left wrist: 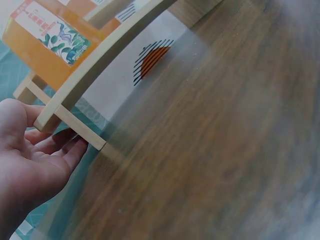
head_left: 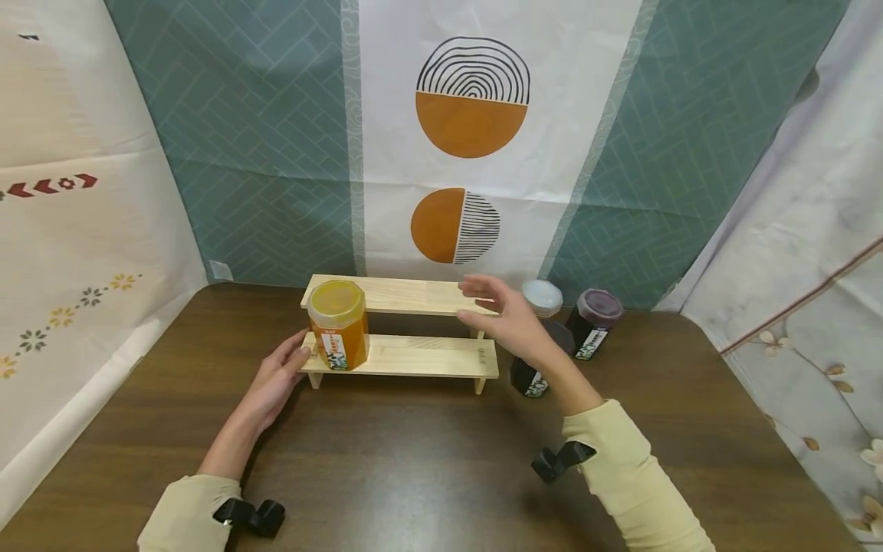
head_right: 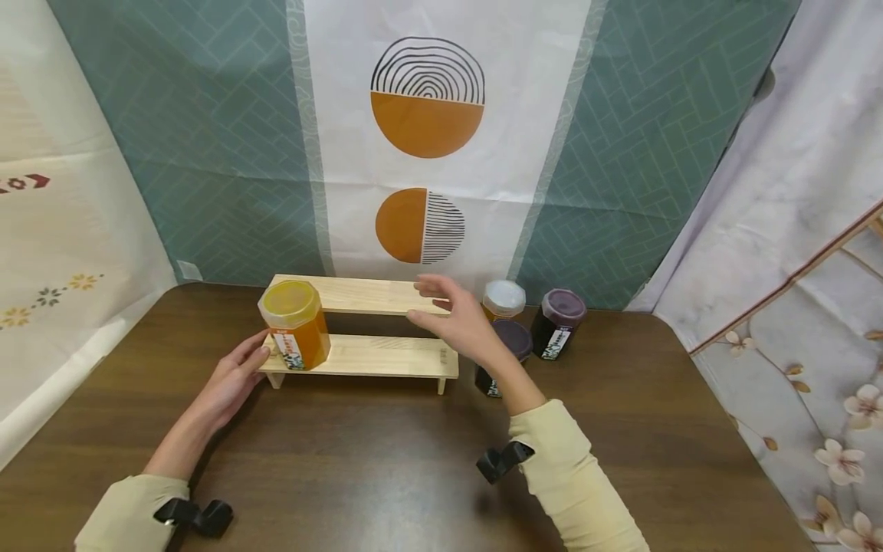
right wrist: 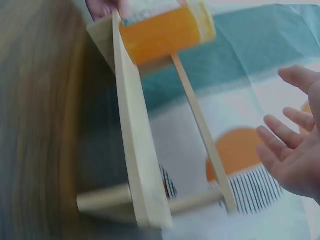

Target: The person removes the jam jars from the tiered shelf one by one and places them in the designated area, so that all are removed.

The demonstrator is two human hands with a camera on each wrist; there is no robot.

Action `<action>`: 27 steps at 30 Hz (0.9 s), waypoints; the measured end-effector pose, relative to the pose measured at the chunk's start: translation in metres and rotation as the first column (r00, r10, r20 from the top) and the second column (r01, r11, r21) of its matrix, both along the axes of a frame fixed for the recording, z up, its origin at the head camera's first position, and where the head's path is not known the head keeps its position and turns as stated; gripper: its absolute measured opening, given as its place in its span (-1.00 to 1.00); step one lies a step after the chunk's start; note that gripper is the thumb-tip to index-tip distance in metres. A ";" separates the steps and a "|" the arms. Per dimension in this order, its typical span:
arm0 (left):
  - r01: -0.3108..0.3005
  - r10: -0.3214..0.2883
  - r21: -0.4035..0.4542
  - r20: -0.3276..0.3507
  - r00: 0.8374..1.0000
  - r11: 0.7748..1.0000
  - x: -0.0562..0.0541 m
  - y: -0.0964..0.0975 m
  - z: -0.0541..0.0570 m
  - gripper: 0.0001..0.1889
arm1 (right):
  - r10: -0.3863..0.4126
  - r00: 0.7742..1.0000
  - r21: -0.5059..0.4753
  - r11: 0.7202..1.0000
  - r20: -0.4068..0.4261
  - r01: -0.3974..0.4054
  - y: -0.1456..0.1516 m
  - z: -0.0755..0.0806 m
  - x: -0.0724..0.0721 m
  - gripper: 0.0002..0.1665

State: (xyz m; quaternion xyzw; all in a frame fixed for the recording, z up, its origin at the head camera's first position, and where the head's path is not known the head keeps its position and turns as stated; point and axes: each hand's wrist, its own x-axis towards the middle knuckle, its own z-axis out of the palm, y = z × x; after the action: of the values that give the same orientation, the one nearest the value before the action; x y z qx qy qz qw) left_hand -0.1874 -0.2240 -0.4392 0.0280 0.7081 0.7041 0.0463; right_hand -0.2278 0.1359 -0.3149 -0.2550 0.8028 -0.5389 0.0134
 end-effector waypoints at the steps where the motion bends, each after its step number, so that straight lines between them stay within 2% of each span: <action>1: -0.001 0.001 0.000 0.001 1.000 1.000 0.000 0.000 0.000 -0.33 | 0.015 1.000 0.005 1.000 0.005 -0.015 -0.008 -0.001 -0.001 -0.34; 9: -0.006 0.006 -0.006 -0.008 1.000 1.000 0.001 0.000 0.001 -0.34 | 0.076 0.991 0.031 0.996 0.108 -0.079 -0.074 -0.007 -0.009 -0.23; 19: -0.004 0.004 -0.018 0.001 1.000 1.000 0.000 0.000 -0.001 -0.34 | 0.159 0.971 -0.058 0.987 0.180 -0.151 -0.133 -0.015 -0.013 -0.09; 23: -0.003 0.003 -0.027 0.008 1.000 1.000 0.000 -0.001 0.000 -0.34 | 0.134 0.972 -0.041 0.991 0.193 -0.129 -0.151 -0.018 -0.011 0.02; 27: -0.001 0.001 -0.028 0.006 1.000 1.000 0.000 -0.001 -0.001 -0.34 | 0.080 0.981 -0.015 0.997 0.179 -0.078 -0.159 -0.021 -0.013 -0.01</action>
State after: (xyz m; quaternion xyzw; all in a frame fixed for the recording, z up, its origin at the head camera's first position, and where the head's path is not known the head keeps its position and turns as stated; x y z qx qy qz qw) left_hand -0.1874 -0.2252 -0.4397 0.0249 0.7176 0.6943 0.0484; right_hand -0.2404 -0.0227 -0.3360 -0.2372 0.7853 -0.5620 0.1060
